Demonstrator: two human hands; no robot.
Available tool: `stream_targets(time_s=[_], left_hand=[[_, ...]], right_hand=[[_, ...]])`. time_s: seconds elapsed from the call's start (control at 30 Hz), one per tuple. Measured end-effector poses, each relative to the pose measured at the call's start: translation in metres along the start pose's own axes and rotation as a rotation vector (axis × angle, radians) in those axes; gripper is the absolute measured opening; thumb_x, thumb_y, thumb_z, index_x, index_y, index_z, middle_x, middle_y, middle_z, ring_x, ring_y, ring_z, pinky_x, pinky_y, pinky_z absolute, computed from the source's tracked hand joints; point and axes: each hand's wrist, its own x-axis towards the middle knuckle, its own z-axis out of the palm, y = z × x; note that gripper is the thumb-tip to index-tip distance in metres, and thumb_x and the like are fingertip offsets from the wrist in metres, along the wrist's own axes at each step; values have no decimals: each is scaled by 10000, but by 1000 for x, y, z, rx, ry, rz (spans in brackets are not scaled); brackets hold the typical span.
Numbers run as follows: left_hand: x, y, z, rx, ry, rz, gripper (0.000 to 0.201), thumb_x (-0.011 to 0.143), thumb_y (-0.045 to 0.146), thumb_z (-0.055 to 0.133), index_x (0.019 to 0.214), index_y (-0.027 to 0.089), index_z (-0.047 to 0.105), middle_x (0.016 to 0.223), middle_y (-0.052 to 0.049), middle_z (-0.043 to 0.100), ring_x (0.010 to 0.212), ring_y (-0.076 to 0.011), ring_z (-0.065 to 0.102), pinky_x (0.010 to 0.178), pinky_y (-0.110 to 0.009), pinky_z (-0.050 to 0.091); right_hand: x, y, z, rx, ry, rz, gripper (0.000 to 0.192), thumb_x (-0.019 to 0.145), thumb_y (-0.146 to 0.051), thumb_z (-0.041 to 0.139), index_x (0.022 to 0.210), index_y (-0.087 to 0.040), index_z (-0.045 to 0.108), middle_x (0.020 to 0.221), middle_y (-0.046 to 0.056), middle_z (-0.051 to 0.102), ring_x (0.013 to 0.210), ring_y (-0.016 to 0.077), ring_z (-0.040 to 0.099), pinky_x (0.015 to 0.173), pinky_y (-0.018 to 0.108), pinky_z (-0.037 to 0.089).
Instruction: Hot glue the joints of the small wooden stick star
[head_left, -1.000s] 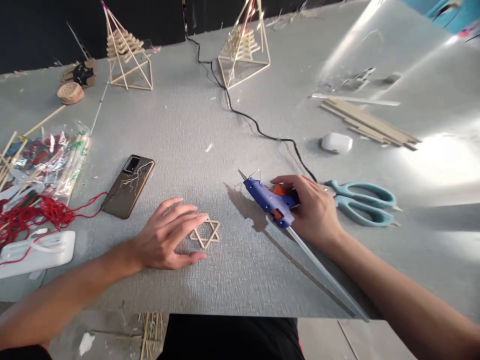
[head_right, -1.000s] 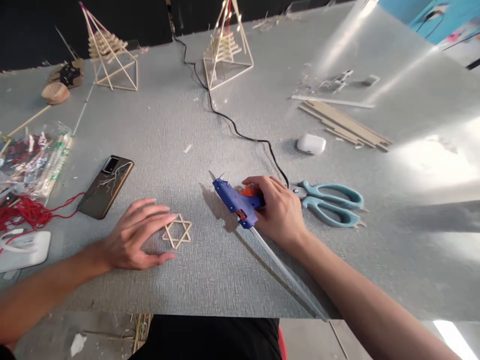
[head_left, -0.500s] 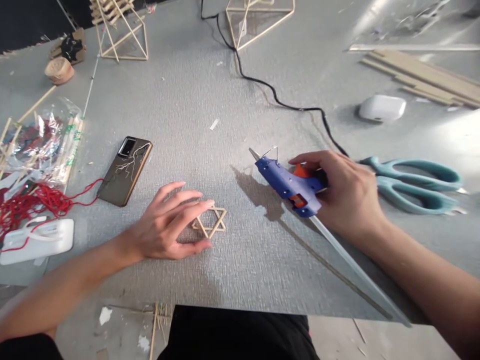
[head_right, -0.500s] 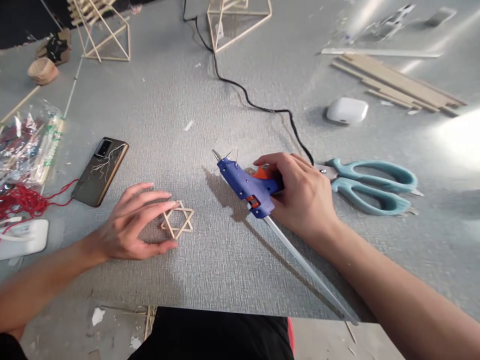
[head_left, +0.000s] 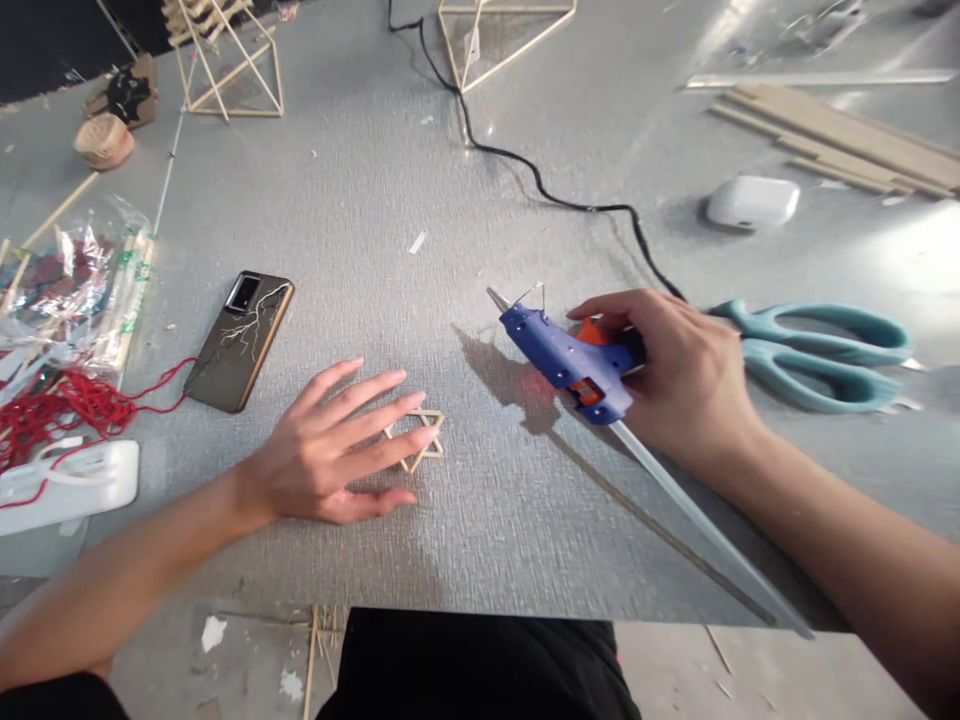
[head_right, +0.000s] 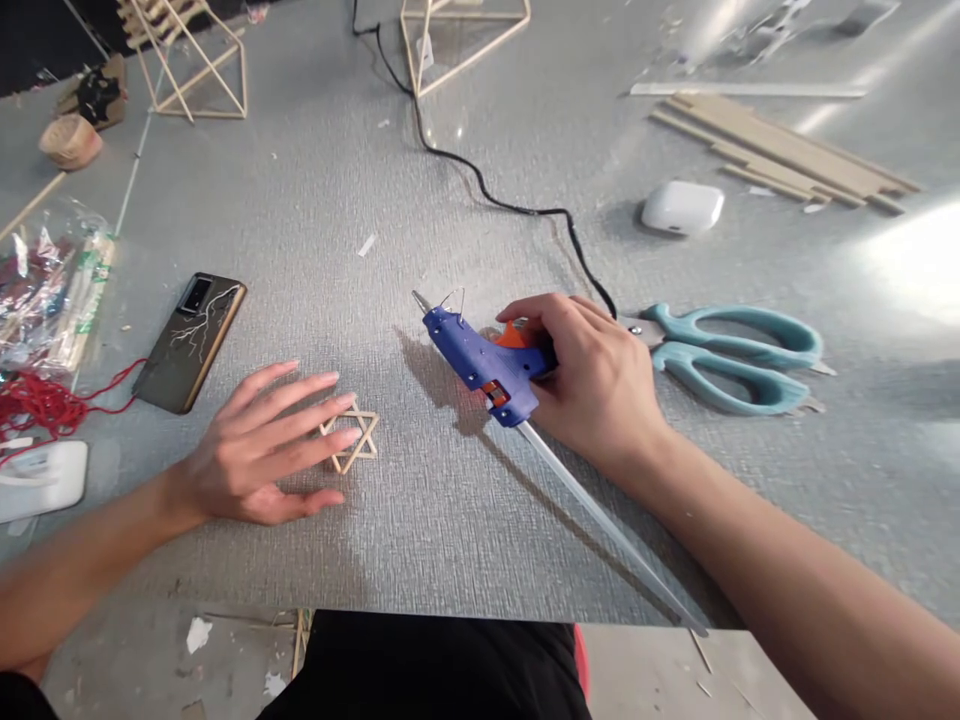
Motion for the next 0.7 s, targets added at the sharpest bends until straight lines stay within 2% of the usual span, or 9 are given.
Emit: stream_targets(time_s=[0.23,0.53,0.7], left_hand=[[3,-1,1,28,-74,97,561,894,518,732,1334,181,645,1408,-91,661,1407,-322,534,1153,-522,493],[2,-4,3,7,-96,112,542,910,515,710,1322,167,659,1397,-113,665,1389,-321,553,1150,-530,498],[-1,-4,3,7,-69,80,537,906,516,703,1312,167,663,1367,-88,690,1402,-331,536,1164,-551,477]], right_hand=[[0,0,0,3,5,-3,286,818,-350,606,1034,-168,650,765,68,674,685,262,669,574,356,477],[1,1,-1,5,1,-1,253,815,-328,587,1027,-197,629,772,64,684,696,254,669,576,348,472],[0,1,0,7,7,8,250,808,-331,590,1022,-208,626,773,55,691,699,257,672,584,347,472]])
